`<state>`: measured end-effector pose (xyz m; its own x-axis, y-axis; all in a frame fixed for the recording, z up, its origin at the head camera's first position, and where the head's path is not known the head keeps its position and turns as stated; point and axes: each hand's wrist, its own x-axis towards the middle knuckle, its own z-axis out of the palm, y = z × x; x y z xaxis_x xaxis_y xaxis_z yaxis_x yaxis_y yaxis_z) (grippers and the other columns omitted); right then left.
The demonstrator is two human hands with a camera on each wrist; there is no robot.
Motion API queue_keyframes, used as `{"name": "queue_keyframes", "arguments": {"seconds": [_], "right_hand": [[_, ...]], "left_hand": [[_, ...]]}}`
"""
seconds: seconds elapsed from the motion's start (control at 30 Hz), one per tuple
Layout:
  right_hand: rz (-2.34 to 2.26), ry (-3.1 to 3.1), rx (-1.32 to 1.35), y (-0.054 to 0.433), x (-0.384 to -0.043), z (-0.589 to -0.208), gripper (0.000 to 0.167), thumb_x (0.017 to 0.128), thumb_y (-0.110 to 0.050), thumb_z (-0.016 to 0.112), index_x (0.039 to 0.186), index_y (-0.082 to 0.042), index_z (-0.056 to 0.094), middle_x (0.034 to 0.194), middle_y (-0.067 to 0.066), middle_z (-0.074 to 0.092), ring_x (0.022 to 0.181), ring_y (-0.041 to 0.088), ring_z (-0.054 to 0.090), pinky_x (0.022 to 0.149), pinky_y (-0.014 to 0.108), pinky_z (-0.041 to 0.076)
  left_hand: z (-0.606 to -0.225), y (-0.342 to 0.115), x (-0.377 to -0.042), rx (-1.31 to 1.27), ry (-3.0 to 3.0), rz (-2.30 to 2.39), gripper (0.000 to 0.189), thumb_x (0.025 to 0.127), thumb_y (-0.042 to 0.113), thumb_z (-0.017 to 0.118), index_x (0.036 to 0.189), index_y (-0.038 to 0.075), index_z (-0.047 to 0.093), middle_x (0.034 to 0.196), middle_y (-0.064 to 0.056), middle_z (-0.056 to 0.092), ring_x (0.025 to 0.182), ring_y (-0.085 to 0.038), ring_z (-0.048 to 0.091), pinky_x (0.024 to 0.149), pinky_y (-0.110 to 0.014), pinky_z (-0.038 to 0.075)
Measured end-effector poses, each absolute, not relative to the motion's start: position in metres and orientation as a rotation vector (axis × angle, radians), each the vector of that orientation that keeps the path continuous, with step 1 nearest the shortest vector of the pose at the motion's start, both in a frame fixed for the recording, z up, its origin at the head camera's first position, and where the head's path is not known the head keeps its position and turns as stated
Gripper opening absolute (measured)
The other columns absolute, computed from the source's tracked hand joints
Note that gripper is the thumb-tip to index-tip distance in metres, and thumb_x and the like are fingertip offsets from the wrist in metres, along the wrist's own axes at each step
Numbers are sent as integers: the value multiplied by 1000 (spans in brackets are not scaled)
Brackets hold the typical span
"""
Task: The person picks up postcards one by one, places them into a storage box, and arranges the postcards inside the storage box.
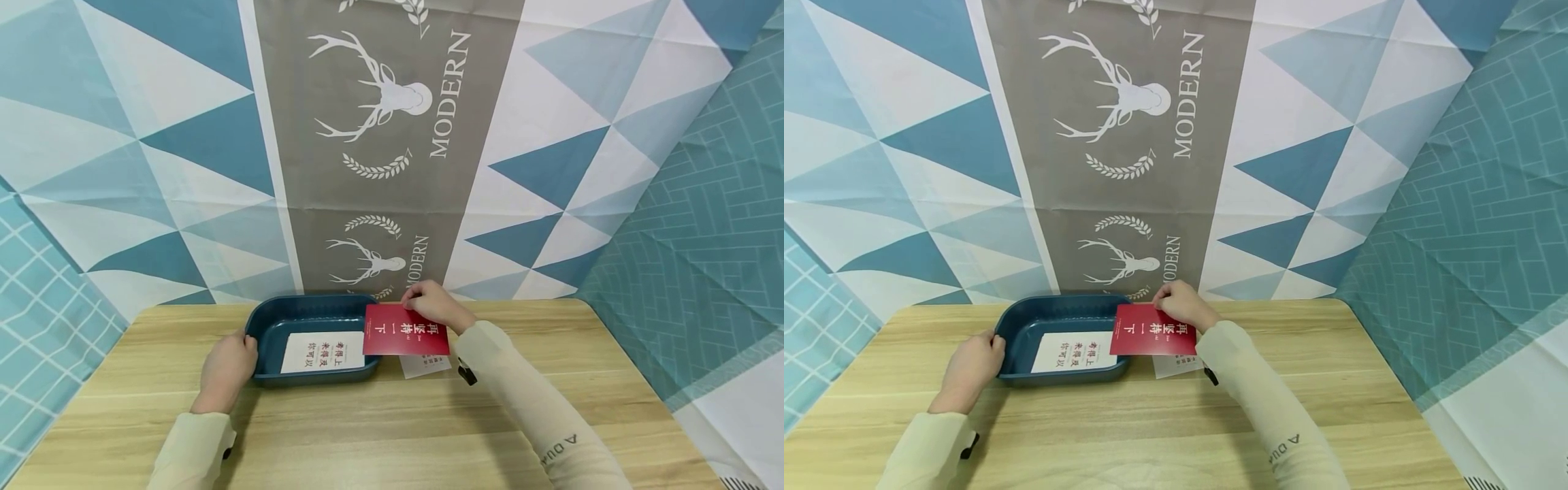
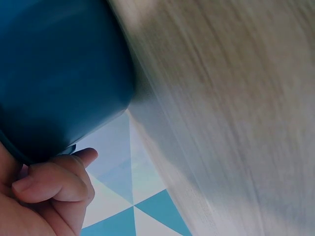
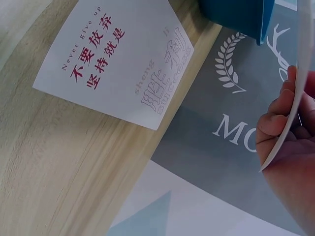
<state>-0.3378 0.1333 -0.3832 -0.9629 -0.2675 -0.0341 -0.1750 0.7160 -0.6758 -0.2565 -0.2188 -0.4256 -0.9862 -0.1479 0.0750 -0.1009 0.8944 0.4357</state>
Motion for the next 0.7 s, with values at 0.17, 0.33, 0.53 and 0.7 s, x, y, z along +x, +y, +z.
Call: {"name": "queue_keyframes", "arguments": {"seconds": [0.17, 0.33, 0.53, 0.7], "right_hand": [[-1077, 2784, -348, 128, -337, -383, 15, 89, -17, 56, 91, -12, 71, 96, 4, 64, 92, 18, 54, 84, 36, 47], [-1078, 2790, -378, 125, -339, -384, 15, 88, -17, 57, 91, -11, 71, 94, 3, 65, 89, 17, 55, 83, 35, 47], [-1079, 2791, -393, 120, -339, -383, 15, 88, -16, 57, 90, -11, 71, 94, 3, 65, 88, 16, 55, 82, 33, 47], [-1086, 2783, -371, 117, -339, -385, 15, 88, -17, 57, 91, -11, 70, 96, 3, 64, 89, 17, 54, 80, 33, 48]], "left_hand": [[-426, -219, -257, 188, -2952, -665, 33, 96, 15, 32, 70, 3, 47, 66, -13, 48, 62, -25, 44, 58, -38, 39], [-427, -220, -257, 183, -2949, -664, 32, 96, 15, 32, 70, 2, 47, 67, -14, 49, 62, -26, 44, 58, -38, 39], [-426, -220, -257, 195, -2953, -670, 33, 96, 14, 32, 73, 0, 51, 72, -17, 53, 63, -26, 46, 59, -40, 41], [-426, -219, -257, 195, -2949, -681, 32, 95, 14, 33, 74, -1, 52, 71, -17, 54, 63, -26, 46, 59, -39, 41]]}}
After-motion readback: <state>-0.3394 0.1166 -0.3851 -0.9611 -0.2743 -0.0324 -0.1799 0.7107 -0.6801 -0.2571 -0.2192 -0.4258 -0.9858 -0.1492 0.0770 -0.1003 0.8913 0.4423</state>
